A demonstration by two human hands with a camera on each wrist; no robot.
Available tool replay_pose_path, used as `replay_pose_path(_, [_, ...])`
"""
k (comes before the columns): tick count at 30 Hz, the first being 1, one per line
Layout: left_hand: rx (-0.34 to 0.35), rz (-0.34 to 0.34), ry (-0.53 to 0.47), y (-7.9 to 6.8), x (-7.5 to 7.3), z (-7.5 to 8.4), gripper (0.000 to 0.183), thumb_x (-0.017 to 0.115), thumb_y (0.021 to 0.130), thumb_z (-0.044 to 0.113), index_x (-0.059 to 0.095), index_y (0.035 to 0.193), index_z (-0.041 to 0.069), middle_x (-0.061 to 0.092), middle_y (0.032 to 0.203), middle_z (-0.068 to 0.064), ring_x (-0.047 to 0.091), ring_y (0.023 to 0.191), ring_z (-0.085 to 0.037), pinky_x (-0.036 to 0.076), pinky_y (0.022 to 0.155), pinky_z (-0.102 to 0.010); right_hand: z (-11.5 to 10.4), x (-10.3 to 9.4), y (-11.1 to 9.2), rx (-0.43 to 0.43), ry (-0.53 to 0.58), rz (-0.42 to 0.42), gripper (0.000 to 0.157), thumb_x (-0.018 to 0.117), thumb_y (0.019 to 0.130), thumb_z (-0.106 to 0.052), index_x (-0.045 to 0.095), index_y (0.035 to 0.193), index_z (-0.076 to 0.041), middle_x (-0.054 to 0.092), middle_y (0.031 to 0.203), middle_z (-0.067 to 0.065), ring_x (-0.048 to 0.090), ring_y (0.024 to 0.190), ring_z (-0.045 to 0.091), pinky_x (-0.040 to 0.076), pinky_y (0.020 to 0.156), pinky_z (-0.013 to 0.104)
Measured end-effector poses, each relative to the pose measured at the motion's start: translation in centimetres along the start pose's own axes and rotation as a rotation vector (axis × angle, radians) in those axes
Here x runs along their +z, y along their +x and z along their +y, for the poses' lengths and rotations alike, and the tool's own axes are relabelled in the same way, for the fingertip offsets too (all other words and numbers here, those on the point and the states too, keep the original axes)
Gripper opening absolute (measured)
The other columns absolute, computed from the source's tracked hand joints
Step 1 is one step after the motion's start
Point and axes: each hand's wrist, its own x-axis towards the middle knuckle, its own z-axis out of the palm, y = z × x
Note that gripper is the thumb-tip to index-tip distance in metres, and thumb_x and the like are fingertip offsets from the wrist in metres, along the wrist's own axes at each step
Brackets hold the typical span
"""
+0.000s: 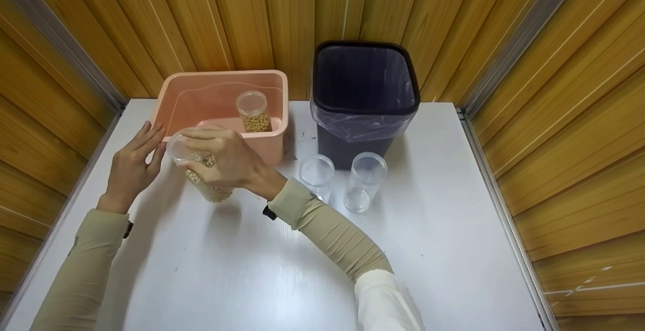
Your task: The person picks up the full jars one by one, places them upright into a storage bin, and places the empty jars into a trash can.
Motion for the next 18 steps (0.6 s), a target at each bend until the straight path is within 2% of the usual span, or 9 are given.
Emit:
replay_pose_path(6, [-0.018,-0.023,0.003,-0.1,0.0,0.0,0.043,0.067,0.108,0.022,0.064,0.147,0.005,0.062,0.151,-0.014,0.052,0.148,-0.04,0.051,0.112,-0.062,-0.1,-0.9,1.0,0.017,0.003,0.02,0.043,0.087,0.091,-0.021,0.076,0.124,0.005,0.075,0.13,0.019,0.073,0.124,0.031,0.053,0.112,0.029])
replay_pose_path(13, [-0.015,-0.003,-0.001,0.0,0.0,-0.1,0.041,0.069,0.106,0.018,0.066,0.143,0.002,0.063,0.15,-0.015,0.054,0.146,-0.042,0.052,0.11,-0.063,0.1,-1.9,2.7,-0.003,-0.016,0.044,0.042,0.086,0.091,-0.022,0.077,0.123,0.005,0.076,0.127,0.02,0.074,0.121,0.032,0.055,0.111,0.03])
replay_pose_path(18, [-0.009,-0.008,0.006,0.0,-0.1,0.0,0.041,0.068,0.107,0.019,0.066,0.144,0.003,0.063,0.15,-0.016,0.055,0.145,-0.042,0.053,0.109,-0.064,0.4,-2.9,4.5,-0.002,-0.052,0.074,0.041,0.087,0.09,-0.024,0.079,0.121,0.002,0.078,0.124,0.017,0.076,0.118,0.029,0.058,0.104,0.027])
